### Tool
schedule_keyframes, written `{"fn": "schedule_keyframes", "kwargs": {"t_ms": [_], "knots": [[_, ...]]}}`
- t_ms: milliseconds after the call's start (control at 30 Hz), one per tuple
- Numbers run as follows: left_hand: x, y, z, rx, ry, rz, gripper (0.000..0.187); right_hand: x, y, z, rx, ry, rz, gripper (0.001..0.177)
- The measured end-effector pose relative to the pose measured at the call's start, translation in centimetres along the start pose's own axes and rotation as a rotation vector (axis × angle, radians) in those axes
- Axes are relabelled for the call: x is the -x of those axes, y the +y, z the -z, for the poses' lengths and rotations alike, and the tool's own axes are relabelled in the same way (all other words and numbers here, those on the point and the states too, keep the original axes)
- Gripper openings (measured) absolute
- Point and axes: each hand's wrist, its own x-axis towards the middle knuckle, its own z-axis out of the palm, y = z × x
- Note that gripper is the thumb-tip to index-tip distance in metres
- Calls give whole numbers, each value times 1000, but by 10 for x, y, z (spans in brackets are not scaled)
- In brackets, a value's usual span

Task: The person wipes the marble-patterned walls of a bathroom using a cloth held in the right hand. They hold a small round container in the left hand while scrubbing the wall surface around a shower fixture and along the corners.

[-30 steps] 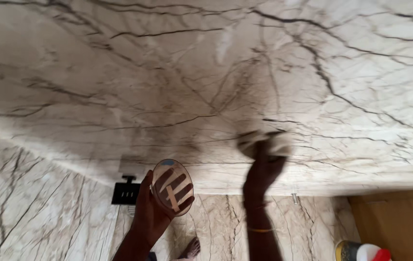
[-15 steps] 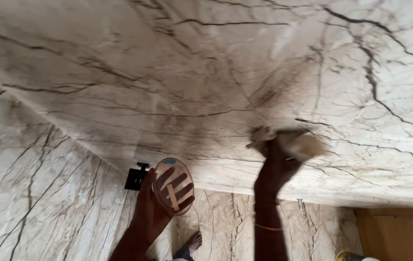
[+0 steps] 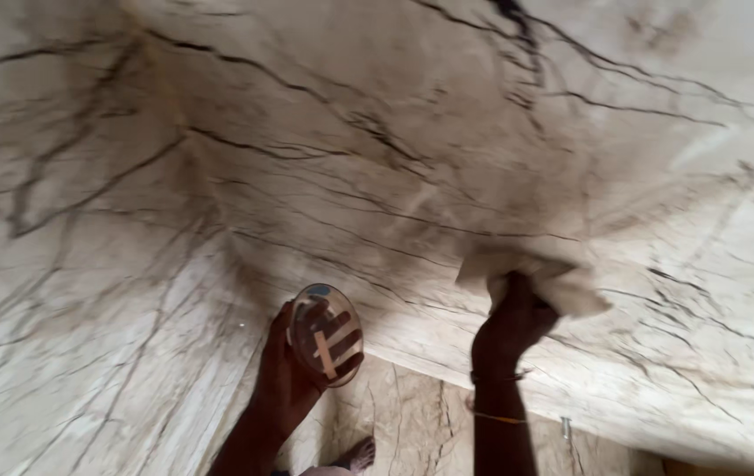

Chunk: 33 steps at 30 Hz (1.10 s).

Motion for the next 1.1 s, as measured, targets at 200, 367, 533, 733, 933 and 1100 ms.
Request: {"fn": "schedule_keyframes", "kwargs": {"t_ms": [200,367,533,733,933,1100], "knots": [[1,18,12,7,-4,14,75,40,9,-59,32,-214,-305,11],[-4,22,16,16,-103,19,77,9,-62,-50,-469,-454,-354,9],[-6,17,2,-36,-120,108,80,37,-78,-39,156,-548,-414,27],[-35,-14,8,-157,-130,191,78,74,-57,-24,-135,-536,-687,29],[-54,-37,23,120,-424,206,55,87,-52,-19,540,-1031,-178,47],[-50,-35,5,-88,-91,186,47,79,-64,-25,557,-1091,-294,55]]}}
